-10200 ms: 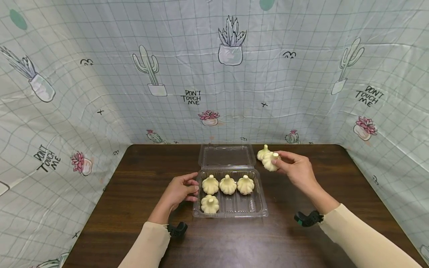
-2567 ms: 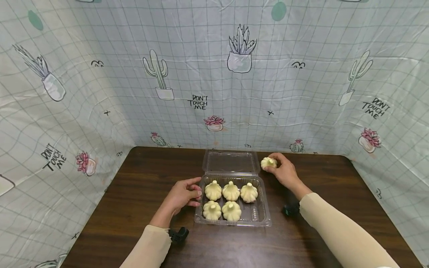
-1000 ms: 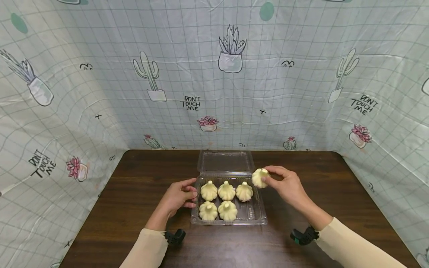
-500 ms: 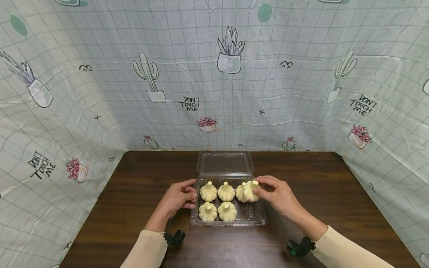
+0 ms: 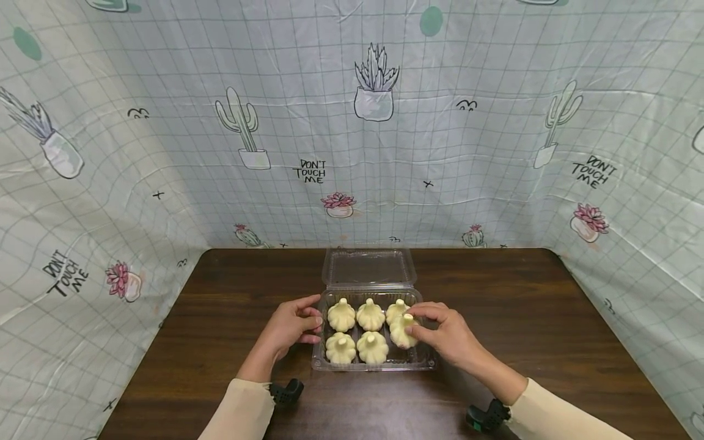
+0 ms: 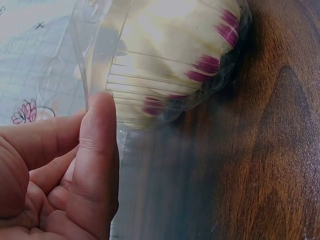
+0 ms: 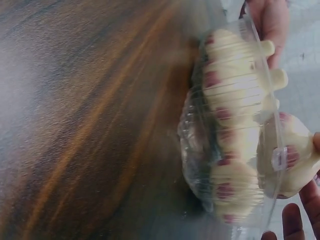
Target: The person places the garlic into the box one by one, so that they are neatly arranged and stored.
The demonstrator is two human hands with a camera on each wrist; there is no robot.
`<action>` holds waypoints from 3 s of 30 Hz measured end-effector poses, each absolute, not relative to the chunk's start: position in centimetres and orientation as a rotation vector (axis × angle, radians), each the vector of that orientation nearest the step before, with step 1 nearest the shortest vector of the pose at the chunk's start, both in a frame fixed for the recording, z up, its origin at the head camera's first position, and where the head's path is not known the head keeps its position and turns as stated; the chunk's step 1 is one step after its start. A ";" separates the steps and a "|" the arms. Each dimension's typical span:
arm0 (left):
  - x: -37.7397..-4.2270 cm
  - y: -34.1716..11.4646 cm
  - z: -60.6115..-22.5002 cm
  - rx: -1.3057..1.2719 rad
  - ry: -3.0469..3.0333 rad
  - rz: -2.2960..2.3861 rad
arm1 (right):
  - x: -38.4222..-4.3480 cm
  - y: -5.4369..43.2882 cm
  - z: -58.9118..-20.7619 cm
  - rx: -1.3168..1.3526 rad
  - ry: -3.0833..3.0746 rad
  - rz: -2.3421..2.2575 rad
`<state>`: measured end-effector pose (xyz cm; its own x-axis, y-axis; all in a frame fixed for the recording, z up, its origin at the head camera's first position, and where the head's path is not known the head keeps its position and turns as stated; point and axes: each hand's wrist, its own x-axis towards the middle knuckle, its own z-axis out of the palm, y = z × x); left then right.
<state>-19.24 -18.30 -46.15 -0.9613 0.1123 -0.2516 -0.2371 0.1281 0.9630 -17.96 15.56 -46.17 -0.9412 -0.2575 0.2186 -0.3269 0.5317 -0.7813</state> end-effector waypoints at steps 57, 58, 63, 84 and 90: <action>-18.5 -18.0 -46.4 -0.087 2.162 1.896 | -23.5 19.7 -48.0 0.437 -2.816 1.788; -18.5 -18.0 -46.3 -0.078 2.159 1.897 | -23.8 19.8 -48.1 0.435 -2.823 1.856; -18.4 -18.0 -46.2 -0.061 2.157 1.899 | -25.2 20.2 -48.4 0.479 -2.835 2.119; -17.9 -18.1 -47.2 -0.037 2.146 1.916 | -26.3 20.7 -49.5 0.685 -2.762 2.363; -17.9 -18.2 -47.3 -0.034 2.139 1.932 | -26.1 20.6 -49.9 0.741 -2.680 2.380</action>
